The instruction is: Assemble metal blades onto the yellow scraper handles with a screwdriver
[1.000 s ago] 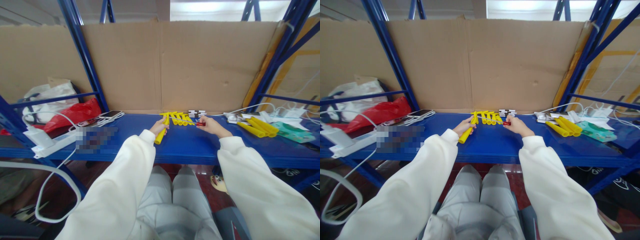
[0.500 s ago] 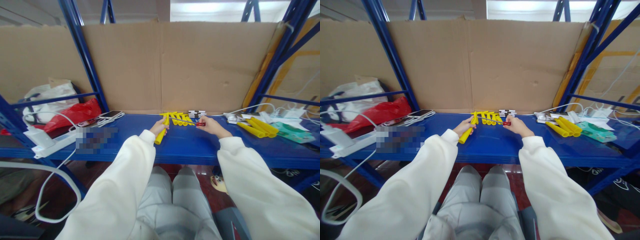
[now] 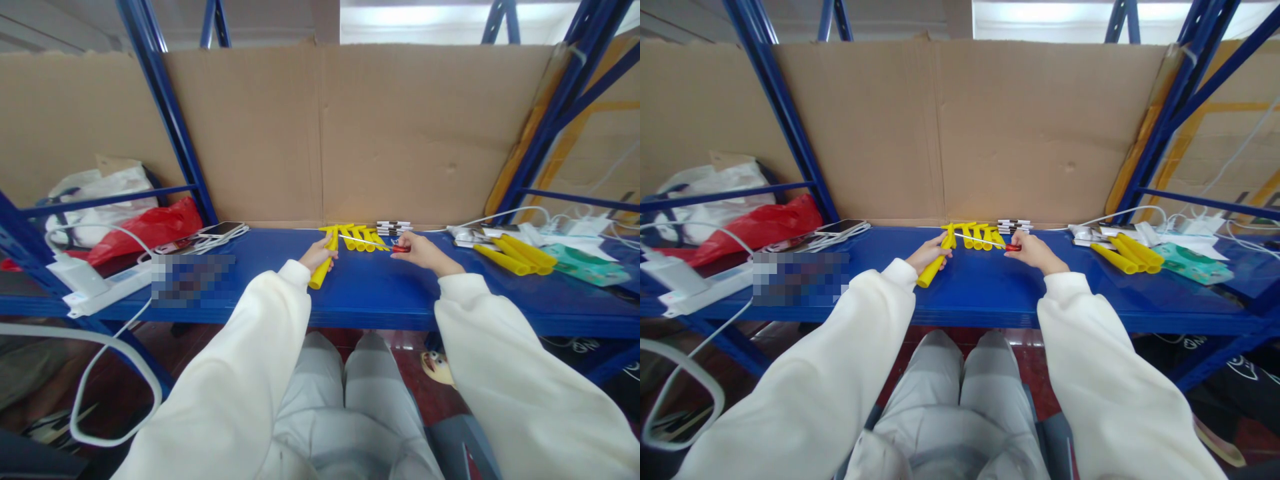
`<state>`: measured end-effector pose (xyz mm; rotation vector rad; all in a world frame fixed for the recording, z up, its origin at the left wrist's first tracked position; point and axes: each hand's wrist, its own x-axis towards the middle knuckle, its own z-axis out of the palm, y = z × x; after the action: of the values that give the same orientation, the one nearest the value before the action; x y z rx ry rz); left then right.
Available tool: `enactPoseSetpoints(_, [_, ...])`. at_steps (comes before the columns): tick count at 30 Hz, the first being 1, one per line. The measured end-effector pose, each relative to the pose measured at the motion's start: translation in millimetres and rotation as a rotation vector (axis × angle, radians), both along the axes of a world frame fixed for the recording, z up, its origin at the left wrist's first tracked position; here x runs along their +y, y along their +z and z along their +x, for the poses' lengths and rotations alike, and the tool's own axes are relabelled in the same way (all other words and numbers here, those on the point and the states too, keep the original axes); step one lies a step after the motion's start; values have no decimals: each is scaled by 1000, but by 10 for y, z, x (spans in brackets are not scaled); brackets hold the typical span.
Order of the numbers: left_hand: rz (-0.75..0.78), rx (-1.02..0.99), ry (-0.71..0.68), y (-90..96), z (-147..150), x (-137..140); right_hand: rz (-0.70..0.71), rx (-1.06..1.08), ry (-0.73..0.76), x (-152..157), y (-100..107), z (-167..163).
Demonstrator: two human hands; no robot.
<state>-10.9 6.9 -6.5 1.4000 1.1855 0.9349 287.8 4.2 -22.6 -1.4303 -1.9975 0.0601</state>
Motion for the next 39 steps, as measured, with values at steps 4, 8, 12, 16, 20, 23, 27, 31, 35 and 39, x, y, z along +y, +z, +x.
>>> enactPoseSetpoints(4, [5,-2,-5,-18,-2,15,1,-26,12,-10,10,-1])
enactPoseSetpoints(8, [6,1,-1,-32,-9,39,-26,-30,114,-49,28,-30])
enactPoseSetpoints(12, [4,9,10,-26,-8,37,-47,-2,161,-77,34,-53])
enactPoseSetpoints(16, [3,9,11,-10,1,13,-68,34,169,-47,12,-55])
enactPoseSetpoints(20, [4,17,9,-8,6,6,-51,97,116,7,-17,-42])
enactPoseSetpoints(23, [16,19,5,-22,5,23,-19,59,87,-3,-4,-37])
enactPoseSetpoints(27, [26,2,4,-23,8,26,-36,-6,114,-66,35,-42])
enactPoseSetpoints(31, [51,-63,7,12,18,-14,-51,4,127,-75,40,-36])
enactPoseSetpoints(35, [112,-155,-15,27,18,-33,-23,8,84,-26,19,-5])
enactPoseSetpoints(39, [159,-191,-20,12,14,-14,3,12,74,12,3,34])
